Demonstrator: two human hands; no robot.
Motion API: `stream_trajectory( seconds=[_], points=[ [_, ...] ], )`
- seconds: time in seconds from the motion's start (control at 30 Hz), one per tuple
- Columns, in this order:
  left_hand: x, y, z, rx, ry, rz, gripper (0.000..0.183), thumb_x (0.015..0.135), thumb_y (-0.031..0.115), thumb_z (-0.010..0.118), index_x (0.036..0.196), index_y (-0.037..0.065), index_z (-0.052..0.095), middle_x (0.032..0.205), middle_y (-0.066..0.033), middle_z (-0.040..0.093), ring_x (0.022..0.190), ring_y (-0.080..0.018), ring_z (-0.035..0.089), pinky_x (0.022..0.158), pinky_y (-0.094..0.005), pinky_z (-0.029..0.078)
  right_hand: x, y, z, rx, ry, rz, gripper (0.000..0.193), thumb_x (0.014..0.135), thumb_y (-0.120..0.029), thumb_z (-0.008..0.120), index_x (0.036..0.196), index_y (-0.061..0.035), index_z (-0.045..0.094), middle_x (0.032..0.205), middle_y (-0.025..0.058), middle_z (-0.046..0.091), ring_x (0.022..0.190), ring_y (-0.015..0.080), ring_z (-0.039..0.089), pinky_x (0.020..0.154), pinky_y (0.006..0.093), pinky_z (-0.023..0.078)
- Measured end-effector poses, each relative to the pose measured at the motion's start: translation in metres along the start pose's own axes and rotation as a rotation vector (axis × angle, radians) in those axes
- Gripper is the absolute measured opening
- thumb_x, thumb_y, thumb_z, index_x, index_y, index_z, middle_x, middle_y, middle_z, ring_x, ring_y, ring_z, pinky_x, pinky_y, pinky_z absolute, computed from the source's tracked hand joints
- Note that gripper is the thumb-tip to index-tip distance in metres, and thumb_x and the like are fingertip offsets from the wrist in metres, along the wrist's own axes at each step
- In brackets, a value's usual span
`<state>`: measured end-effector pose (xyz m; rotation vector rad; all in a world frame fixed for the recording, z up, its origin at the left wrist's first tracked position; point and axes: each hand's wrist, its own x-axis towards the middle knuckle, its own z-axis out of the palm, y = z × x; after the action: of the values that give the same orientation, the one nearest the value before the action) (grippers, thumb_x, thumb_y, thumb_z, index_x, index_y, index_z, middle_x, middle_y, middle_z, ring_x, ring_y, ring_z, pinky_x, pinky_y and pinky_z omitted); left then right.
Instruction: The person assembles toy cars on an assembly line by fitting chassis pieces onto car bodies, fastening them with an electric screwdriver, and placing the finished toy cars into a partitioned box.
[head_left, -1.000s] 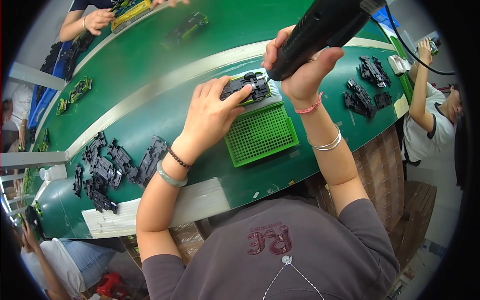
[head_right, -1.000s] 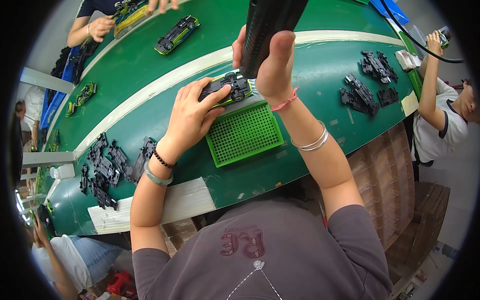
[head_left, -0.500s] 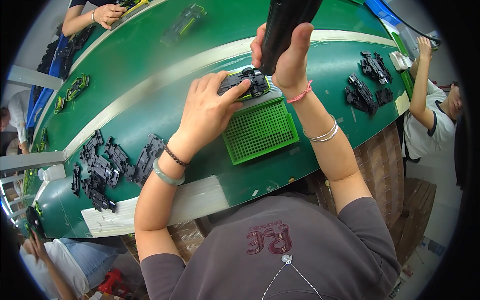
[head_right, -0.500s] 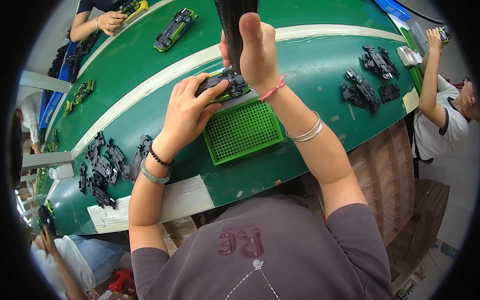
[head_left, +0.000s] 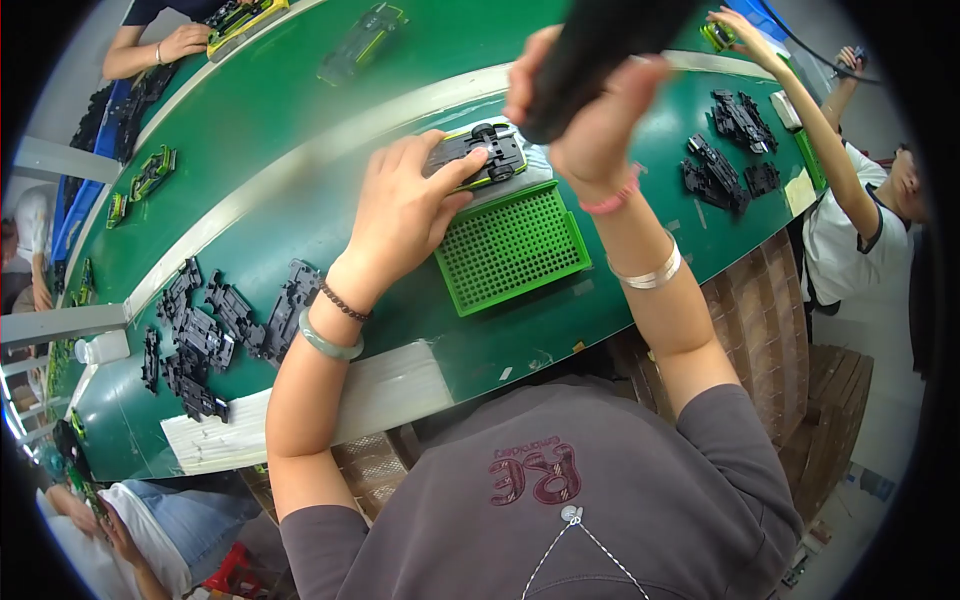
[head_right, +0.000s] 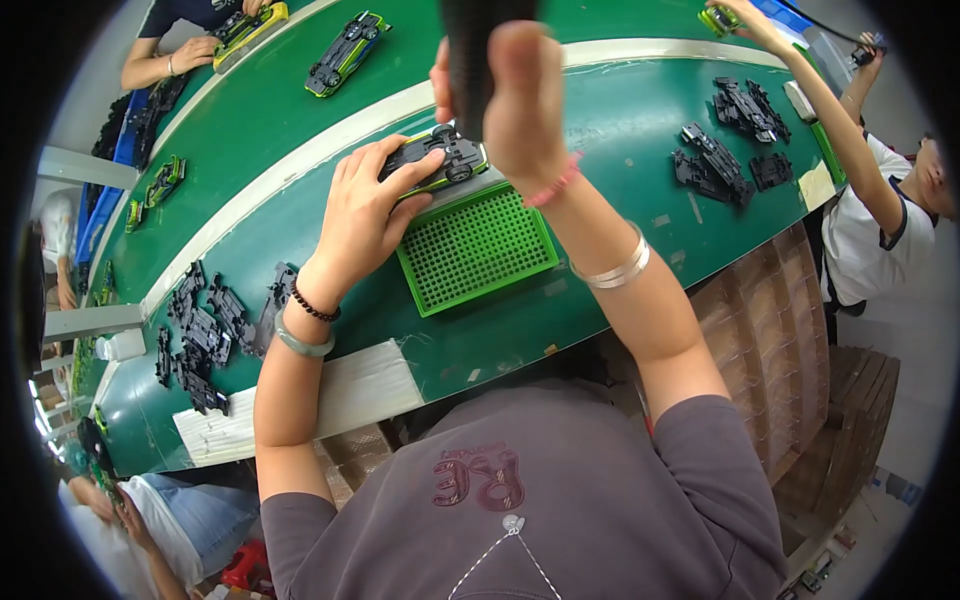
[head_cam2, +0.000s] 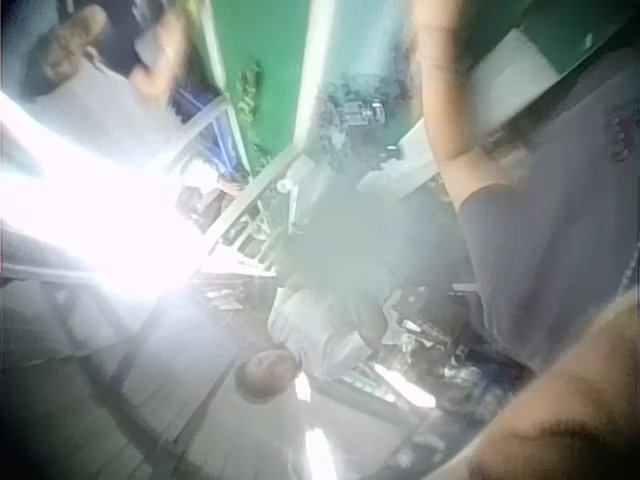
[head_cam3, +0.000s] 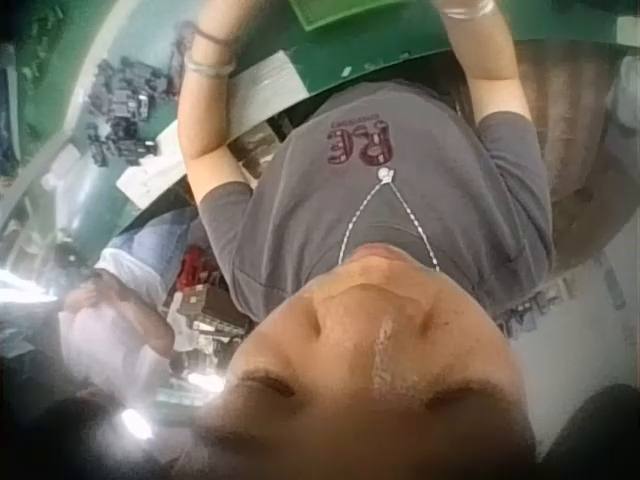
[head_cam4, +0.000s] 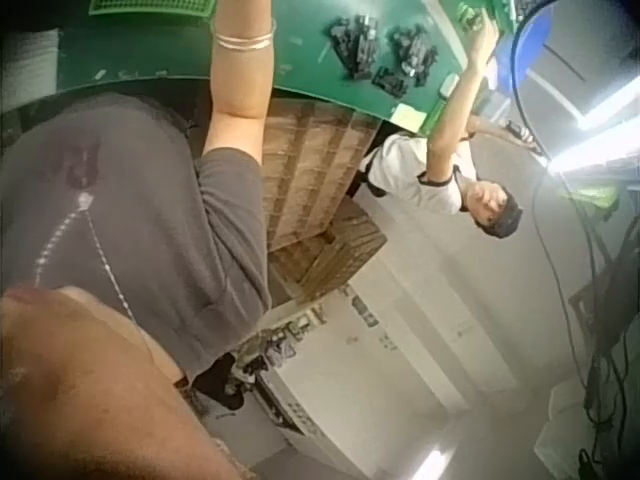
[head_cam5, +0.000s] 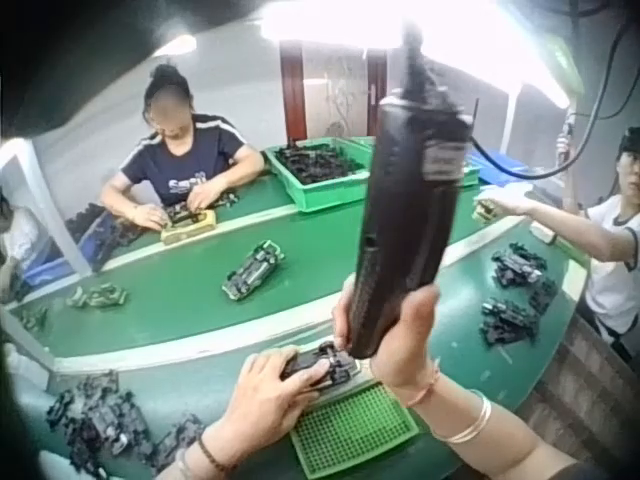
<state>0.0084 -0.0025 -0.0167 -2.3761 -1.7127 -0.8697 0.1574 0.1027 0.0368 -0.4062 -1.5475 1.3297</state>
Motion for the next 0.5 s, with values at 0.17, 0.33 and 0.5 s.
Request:
stream_trajectory(
  seconds=[0.17,0.33,0.5],
  points=[
    [0.002,-0.001,0.0,-0.009,0.023,0.012,0.044,0.071,0.014,0.068,0.113,0.022,0.057,0.11,-0.0174,0.053,0.099,-0.034,0.051,0.082,-0.0421,0.04,-0.056,-0.029,-0.001,0.368,0.031,0.011,0.106,0.048,-0.096,0.01,0.077,-0.0003,0.045,0.058,0.0086,0.049,0.048,0.015,0.048,0.045,0.0254,0.041],
    [0.001,0.001,-0.001,-0.008,-0.03,-0.02,0.041,0.075,0.015,0.065,0.115,0.02,0.058,0.114,-0.0151,0.052,0.103,-0.0326,0.05,0.088,-0.0412,0.038,-0.092,-0.013,-0.017,0.343,0.097,0.034,0.109,0.045,-0.097,0.013,0.077,0.0018,0.046,0.059,0.0089,0.049,0.05,0.0163,0.051,0.046,0.0248,0.043],
    [0.001,0.002,-0.001,-0.01,-0.033,-0.023,0.042,0.074,0.014,0.065,0.115,0.02,0.058,0.114,-0.0149,0.052,0.103,-0.0324,0.049,0.089,-0.0408,0.038,-0.099,-0.006,-0.022,0.249,0.149,0.036,0.104,0.051,-0.094,0.018,0.082,0.0016,0.046,0.059,0.0088,0.05,0.053,0.0158,0.05,0.048,0.025,0.043]
  ],
)
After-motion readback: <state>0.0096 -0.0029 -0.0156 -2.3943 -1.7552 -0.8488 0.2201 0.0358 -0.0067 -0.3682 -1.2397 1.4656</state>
